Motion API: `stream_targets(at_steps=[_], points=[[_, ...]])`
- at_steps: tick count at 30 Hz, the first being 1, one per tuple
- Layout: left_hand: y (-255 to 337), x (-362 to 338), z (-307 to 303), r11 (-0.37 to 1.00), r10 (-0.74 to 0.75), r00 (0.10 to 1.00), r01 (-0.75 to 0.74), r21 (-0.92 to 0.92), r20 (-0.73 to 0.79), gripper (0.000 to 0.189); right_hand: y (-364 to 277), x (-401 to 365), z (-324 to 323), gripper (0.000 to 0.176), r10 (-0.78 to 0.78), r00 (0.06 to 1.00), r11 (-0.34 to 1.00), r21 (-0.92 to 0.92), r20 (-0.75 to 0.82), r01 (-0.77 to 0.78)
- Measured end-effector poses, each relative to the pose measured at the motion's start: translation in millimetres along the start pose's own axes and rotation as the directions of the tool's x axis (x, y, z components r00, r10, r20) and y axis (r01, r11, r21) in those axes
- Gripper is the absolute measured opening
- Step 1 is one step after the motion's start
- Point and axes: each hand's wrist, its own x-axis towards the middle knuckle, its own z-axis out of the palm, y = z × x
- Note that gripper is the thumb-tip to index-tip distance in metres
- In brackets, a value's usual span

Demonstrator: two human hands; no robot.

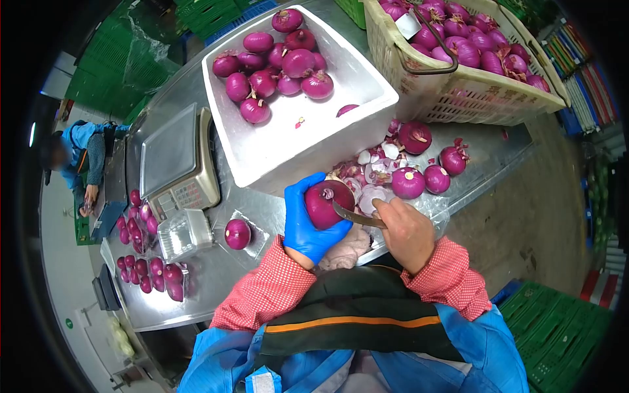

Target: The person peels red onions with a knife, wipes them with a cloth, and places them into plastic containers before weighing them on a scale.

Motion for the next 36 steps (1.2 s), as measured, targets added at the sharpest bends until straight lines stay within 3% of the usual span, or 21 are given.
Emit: stream_targets(at_steps=[4,7,10,13,16,19,25,36], points=[[1,-1,10,0.999,-0.049,0.997,0.048,-0.009,-0.06,0.085,-4,-6,12,0.036,0.049,0.998,0.999,-0.023,-0.026,-0.05],[-3,-2,14,0.999,-0.047,0.993,0.05,0.02,-0.109,0.085,-6,-8,20,0.032,0.106,0.994,0.994,0.033,-0.028,-0.105],[-1,-3,15,0.998,-0.064,0.989,0.065,0.005,-0.13,0.085,0,-9,34,0.027,0.277,0.96,0.939,0.222,-0.036,-0.262],[-3,-3,13,0.999,-0.039,0.991,0.042,0.023,-0.131,0.085,5,-8,28,0.024,0.33,0.935,0.875,0.331,0.129,-0.354],[-5,-2,15,0.998,-0.058,0.99,0.06,0.007,-0.128,0.086,-3,-6,19,0.025,0.187,0.982,0.942,0.277,0.035,-0.189],[-6,0,13,0.996,-0.087,0.987,0.082,-0.046,-0.134,0.086,-6,-6,10,0.028,0.074,0.995,0.99,0.112,0.064,-0.081],[1,0,13,0.996,-0.089,0.99,0.085,-0.035,-0.112,0.087,0,-7,15,0.032,0.079,0.997,0.997,0.011,-0.008,-0.079],[-4,0,17,0.998,-0.056,0.995,0.057,0.021,-0.08,0.088,3,-11,16,0.033,0.069,0.998,0.998,0.006,-0.016,-0.068]])
